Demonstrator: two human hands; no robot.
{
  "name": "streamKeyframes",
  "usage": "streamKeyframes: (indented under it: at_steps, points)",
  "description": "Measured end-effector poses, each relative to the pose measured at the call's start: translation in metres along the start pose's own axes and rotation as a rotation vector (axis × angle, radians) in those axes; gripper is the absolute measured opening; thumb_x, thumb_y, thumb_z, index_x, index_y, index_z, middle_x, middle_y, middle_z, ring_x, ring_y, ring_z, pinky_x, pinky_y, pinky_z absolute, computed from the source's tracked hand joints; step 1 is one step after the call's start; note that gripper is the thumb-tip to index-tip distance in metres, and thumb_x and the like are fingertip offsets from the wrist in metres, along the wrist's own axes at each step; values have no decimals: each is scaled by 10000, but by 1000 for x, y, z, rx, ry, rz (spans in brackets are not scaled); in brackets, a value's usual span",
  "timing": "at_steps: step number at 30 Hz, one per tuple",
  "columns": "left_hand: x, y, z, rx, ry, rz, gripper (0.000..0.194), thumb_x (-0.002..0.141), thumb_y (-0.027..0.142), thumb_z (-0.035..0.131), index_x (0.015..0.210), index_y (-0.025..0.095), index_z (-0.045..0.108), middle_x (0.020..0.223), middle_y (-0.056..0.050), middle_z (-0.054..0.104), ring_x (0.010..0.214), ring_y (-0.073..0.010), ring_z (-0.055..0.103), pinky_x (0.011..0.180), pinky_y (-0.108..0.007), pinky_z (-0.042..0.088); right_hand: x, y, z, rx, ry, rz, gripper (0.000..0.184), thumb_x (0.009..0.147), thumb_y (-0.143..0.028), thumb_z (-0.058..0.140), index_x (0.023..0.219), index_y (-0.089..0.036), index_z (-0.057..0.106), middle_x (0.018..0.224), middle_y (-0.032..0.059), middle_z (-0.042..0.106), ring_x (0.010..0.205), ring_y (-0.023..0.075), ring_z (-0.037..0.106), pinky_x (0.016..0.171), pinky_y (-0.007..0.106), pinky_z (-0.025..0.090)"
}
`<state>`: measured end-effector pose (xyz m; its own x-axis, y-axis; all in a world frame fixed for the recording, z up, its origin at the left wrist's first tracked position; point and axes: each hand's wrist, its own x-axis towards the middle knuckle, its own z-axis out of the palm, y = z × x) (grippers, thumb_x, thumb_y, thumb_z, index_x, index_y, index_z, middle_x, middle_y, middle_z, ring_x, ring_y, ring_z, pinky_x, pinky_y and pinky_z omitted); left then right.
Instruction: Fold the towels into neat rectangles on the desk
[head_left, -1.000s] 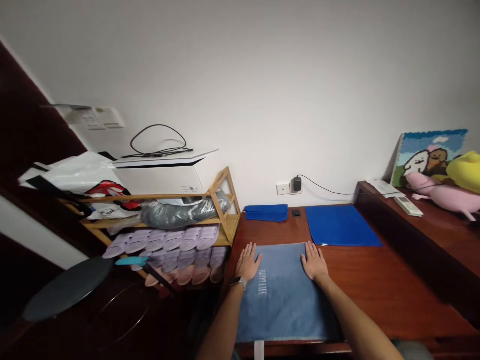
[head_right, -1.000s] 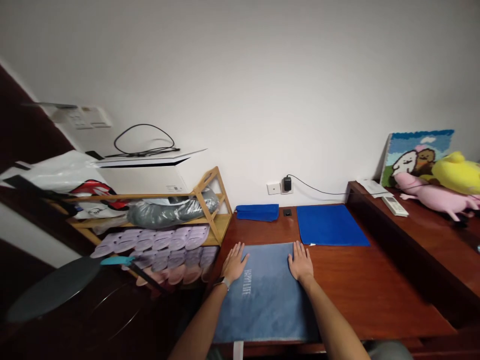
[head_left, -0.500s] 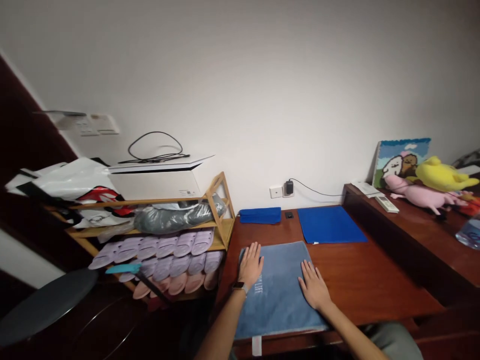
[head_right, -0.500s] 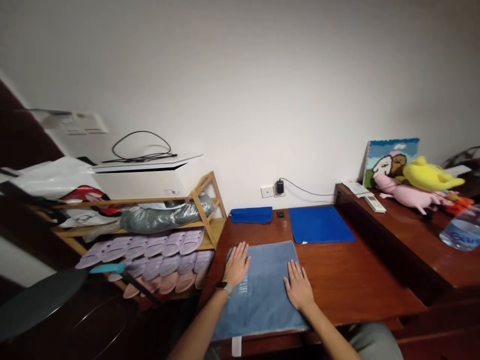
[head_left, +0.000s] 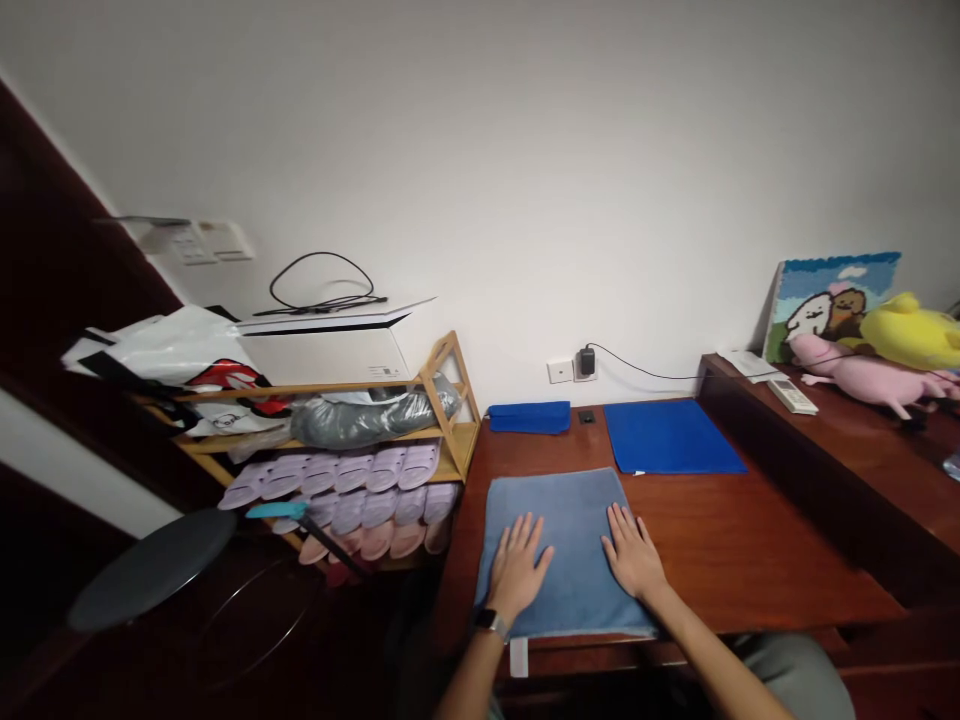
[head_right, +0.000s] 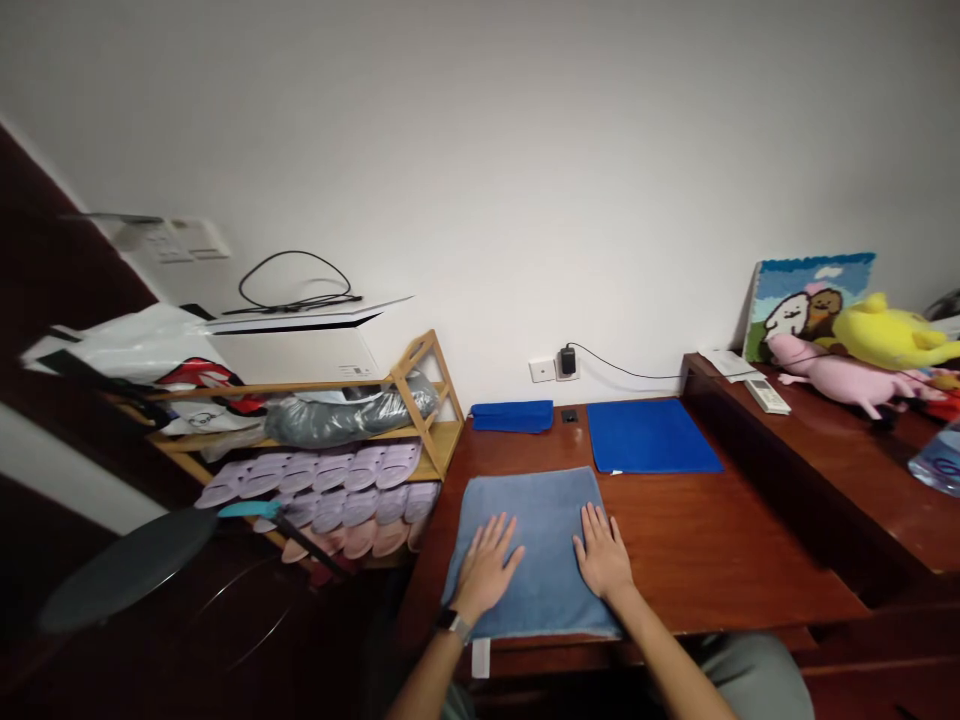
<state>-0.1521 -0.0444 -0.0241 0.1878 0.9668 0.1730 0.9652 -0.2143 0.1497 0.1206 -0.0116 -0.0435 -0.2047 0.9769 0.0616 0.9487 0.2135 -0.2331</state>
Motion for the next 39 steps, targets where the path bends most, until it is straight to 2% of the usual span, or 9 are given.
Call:
streamKeyframes:
  at_steps: [3,7,12,18,23,27,30,34,39]
  points:
    - [-19,-42,-9,53,55,-72,620,1059,539,395,1606,247,421,1676,-107,405,1554,-286,365,1254,-534,324,-1,-1,-7,-15,-14,-11,677,1064,-454,260,1647,-113,301,1710,104,259,1601,261,225,1307,503,170]
    - [-26,-45,-19,89,93,-73,588,1044,473,446,1556,188,500,1635,-141,466,1525,-303,415,1248,-529,344,-11,-13,-18,-67,25,-15,670,1063,-420,281,1629,-64,332,1708,131,248,1601,285,221,1310,509,161]
    - [-21,11,-25,32,161,91,506,1076,352,374,1536,212,529,1614,-99,509,1524,-270,418,1277,-518,313,-37,-36,-11,-13,68,-83,684,1075,-487,268,1638,-105,331,1714,111,237,1603,274,215,1311,488,181]
    - [-4,86,-12,-104,18,231,527,1093,477,368,1601,349,418,1687,-40,395,1561,-252,352,1282,-517,309,-40,-34,-12,22,-50,-98,658,1048,-405,310,1636,-111,329,1714,99,241,1605,256,206,1316,481,168]
    - [-7,50,-14,-69,-49,143,556,1084,548,361,1602,353,417,1682,-64,395,1558,-288,355,1261,-577,320,-34,-29,-23,72,-48,-99,673,1069,-479,269,1646,-135,308,1710,93,253,1599,257,227,1310,495,191]
    - [-35,-8,-16,4,34,41,580,1056,547,454,1599,344,425,1674,-63,411,1547,-297,377,1251,-577,336,-43,-34,-27,72,-30,-72,684,1067,-511,280,1645,-148,318,1714,73,244,1604,274,212,1316,497,173]
    - [-50,-28,-15,54,120,36,593,1031,528,511,1584,320,457,1648,-76,458,1514,-300,435,1231,-565,380,-55,-40,-22,48,40,-54,666,1054,-481,346,1634,-153,355,1713,73,235,1608,319,184,1316,538,147]
    - [-48,-4,-18,74,170,111,517,1030,396,508,1528,264,549,1576,-99,552,1468,-304,501,1223,-549,412,-69,-49,-9,69,79,-181,633,1080,-483,309,1648,-205,318,1710,40,251,1597,289,235,1307,505,221]
    - [-47,33,-27,2,60,376,579,1069,418,462,1631,404,326,1682,4,400,1516,-249,435,1238,-489,408,-77,-42,-1,77,88,-272,641,1088,-529,307,1658,-237,266,1705,30,278,1575,277,301,1286,490,292]
